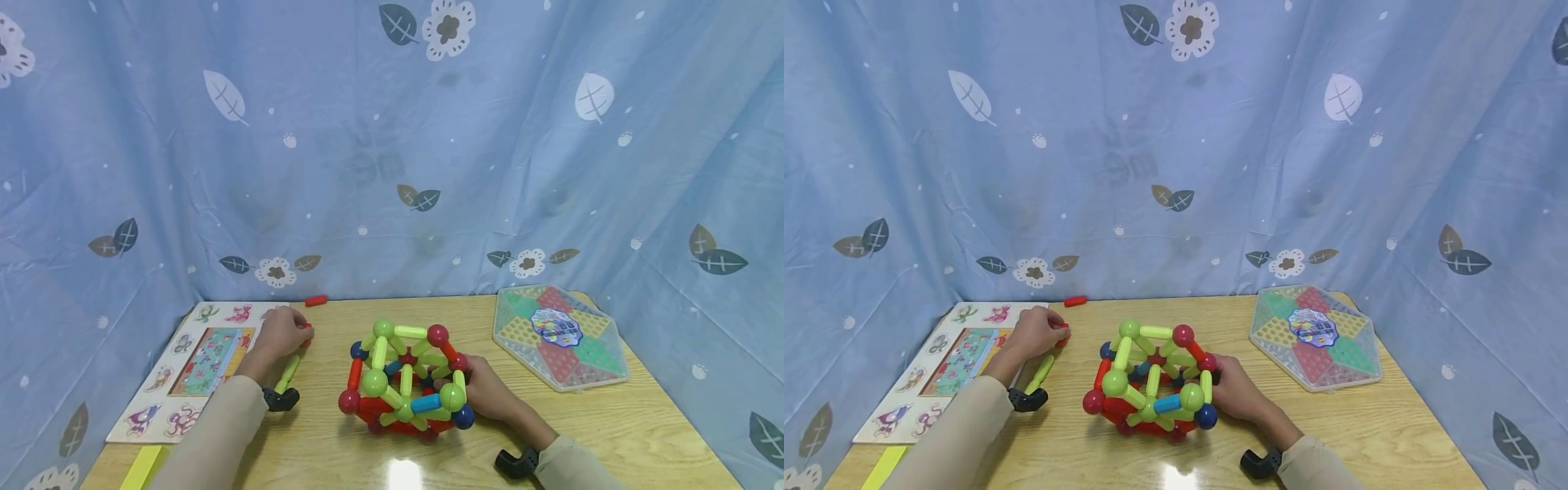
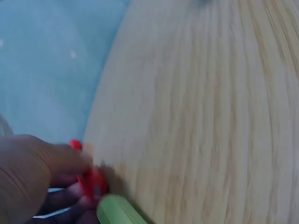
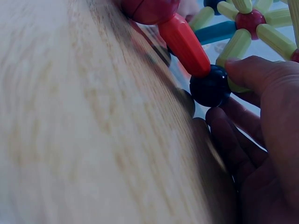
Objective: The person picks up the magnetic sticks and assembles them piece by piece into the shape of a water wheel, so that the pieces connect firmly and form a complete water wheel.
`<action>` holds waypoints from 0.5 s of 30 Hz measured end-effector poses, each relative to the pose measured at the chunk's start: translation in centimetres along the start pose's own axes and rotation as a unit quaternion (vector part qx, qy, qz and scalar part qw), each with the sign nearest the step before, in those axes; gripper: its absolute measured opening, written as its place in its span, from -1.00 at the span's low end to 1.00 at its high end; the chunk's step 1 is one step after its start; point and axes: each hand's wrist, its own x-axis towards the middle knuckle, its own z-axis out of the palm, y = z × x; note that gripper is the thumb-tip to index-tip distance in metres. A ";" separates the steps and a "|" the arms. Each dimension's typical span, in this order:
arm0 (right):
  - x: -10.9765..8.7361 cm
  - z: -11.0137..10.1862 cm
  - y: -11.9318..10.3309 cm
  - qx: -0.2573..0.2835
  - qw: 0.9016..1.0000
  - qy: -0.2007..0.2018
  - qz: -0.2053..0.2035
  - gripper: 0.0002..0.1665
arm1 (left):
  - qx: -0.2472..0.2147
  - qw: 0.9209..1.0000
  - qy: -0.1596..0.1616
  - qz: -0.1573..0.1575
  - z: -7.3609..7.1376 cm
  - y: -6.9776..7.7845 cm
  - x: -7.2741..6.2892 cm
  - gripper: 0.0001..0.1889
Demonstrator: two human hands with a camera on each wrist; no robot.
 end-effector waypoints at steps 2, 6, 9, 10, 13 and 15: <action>0.0 0.1 0.0 0.003 1.000 0.000 -0.003 -0.70 | -0.021 1.000 -0.003 0.007 0.0 0.7 -0.4 -0.73; 0.0 0.2 -0.1 0.000 1.000 0.002 -0.004 -0.71 | -0.140 0.990 -0.010 0.004 0.0 2.4 -2.1 -0.75; 0.0 0.2 -0.2 -0.004 1.000 0.005 -0.001 -0.71 | -0.252 0.967 -0.033 0.004 -0.5 4.2 -4.4 -0.71; 0.0 0.1 -0.2 -0.005 1.000 0.005 0.000 -0.71 | -0.281 0.959 -0.041 0.009 -0.8 4.9 -5.3 -0.69; 0.0 0.1 -0.1 -0.007 1.000 0.006 -0.001 -0.71 | -0.356 0.930 -0.072 0.049 -1.4 6.6 -8.3 -0.63; 0.0 0.0 -0.1 -0.008 1.000 0.004 -0.001 -0.71 | -0.390 0.913 -0.086 0.082 -1.6 7.4 -10.2 -0.63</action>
